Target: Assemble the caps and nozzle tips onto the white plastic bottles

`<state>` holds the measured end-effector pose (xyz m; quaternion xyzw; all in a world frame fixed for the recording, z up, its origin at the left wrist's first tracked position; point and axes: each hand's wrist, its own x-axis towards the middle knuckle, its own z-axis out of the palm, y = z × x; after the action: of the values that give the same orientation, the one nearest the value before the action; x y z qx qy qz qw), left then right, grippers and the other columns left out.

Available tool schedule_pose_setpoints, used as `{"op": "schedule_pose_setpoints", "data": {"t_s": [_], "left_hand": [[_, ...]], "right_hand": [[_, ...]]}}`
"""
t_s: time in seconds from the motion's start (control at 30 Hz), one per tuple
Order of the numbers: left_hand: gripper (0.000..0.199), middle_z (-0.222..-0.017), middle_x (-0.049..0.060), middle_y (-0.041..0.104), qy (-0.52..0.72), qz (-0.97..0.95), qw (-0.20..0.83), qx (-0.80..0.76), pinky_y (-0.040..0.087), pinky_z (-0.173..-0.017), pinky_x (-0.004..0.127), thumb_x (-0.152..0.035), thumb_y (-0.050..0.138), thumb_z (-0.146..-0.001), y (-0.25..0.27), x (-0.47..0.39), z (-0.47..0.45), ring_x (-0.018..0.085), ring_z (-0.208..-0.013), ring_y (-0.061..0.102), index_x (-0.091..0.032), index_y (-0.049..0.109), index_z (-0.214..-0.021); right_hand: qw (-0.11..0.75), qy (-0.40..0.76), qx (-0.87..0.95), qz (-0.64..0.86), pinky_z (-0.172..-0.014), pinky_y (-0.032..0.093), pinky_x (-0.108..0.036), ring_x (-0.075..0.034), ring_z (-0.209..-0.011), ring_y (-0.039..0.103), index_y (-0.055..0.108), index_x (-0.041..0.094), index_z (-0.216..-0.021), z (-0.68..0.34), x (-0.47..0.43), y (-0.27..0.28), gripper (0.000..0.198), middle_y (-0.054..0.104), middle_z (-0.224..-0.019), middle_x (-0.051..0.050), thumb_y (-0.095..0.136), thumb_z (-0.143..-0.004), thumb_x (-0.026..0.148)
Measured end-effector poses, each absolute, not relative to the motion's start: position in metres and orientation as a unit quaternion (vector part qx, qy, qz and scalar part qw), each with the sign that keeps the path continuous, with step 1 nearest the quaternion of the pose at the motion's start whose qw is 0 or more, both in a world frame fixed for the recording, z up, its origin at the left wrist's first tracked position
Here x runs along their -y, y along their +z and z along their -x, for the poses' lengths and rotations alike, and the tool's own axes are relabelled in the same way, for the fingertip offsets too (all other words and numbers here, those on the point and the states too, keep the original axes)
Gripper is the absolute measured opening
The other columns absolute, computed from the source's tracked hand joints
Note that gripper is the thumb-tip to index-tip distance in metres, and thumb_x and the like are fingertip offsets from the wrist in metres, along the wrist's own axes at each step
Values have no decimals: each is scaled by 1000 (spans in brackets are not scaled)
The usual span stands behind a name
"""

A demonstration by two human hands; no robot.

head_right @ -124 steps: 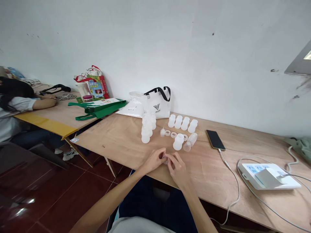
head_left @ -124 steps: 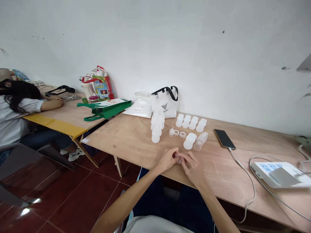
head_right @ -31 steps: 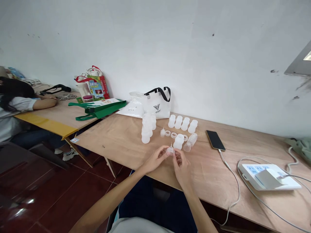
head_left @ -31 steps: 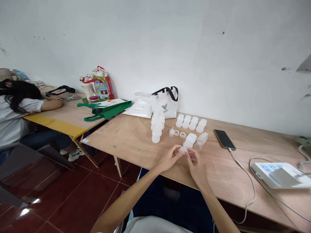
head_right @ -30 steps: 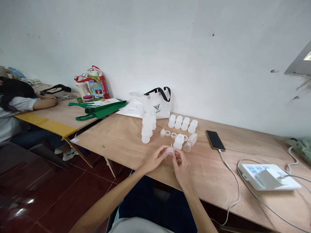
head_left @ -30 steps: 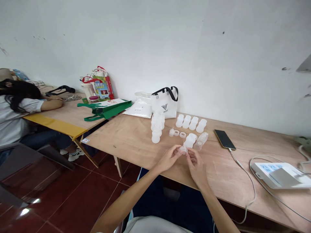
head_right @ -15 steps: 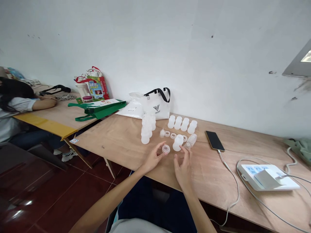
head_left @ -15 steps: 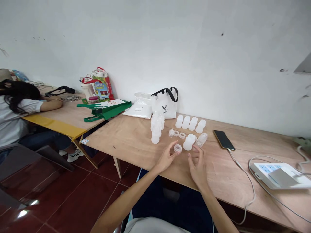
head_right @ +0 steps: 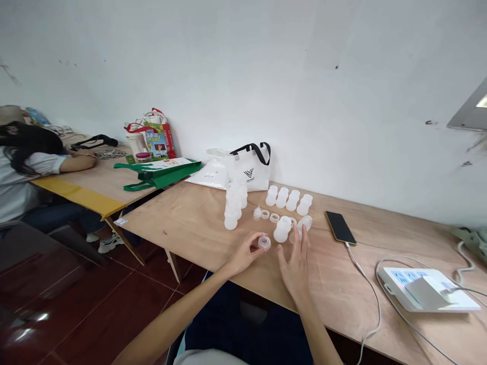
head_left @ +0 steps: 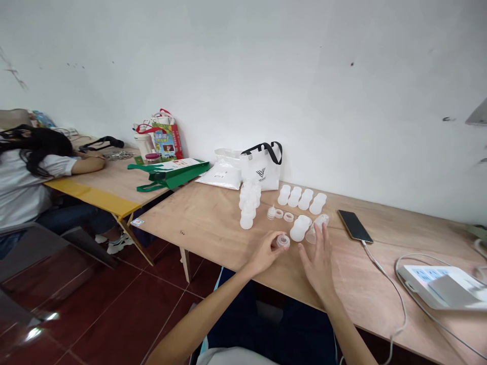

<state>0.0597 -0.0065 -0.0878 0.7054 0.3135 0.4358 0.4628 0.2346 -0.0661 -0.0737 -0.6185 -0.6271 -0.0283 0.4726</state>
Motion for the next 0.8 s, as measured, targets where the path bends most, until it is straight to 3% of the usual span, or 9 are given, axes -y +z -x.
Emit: {"op": "schedule_pose_setpoints", "data": {"t_s": [0.37, 0.53, 0.8], "left_hand": [[36, -127, 9, 66, 422, -721, 433, -339, 53, -91, 35, -40, 65, -95, -77, 14, -60, 23, -109, 64, -21, 64, -125], [34, -126, 9, 67, 424, -723, 430, -335, 52, -91, 36, -41, 63, -96, -75, 15, -60, 23, -109, 64, -21, 64, -124], [37, -127, 8, 67, 429, -712, 438, -343, 52, -90, 35, -45, 63, -96, -75, 16, -60, 23, -110, 63, -23, 62, -125]], "right_hand": [[410, -70, 671, 614, -119, 30, -63, -34, -158, 13, 24, 30, -162, -245, 46, -65, 66, 11, -172, -10, 42, -102, 53], [393, -45, 683, 614, -115, 37, -60, -34, -151, 32, 47, 31, -147, -243, 36, -65, 50, 29, -166, -9, 43, -102, 52], [463, -23, 642, 610, -98, 51, -49, -30, -120, 59, 57, 26, -118, -241, 38, -68, 36, 59, -127, -11, 52, -97, 54]]}}
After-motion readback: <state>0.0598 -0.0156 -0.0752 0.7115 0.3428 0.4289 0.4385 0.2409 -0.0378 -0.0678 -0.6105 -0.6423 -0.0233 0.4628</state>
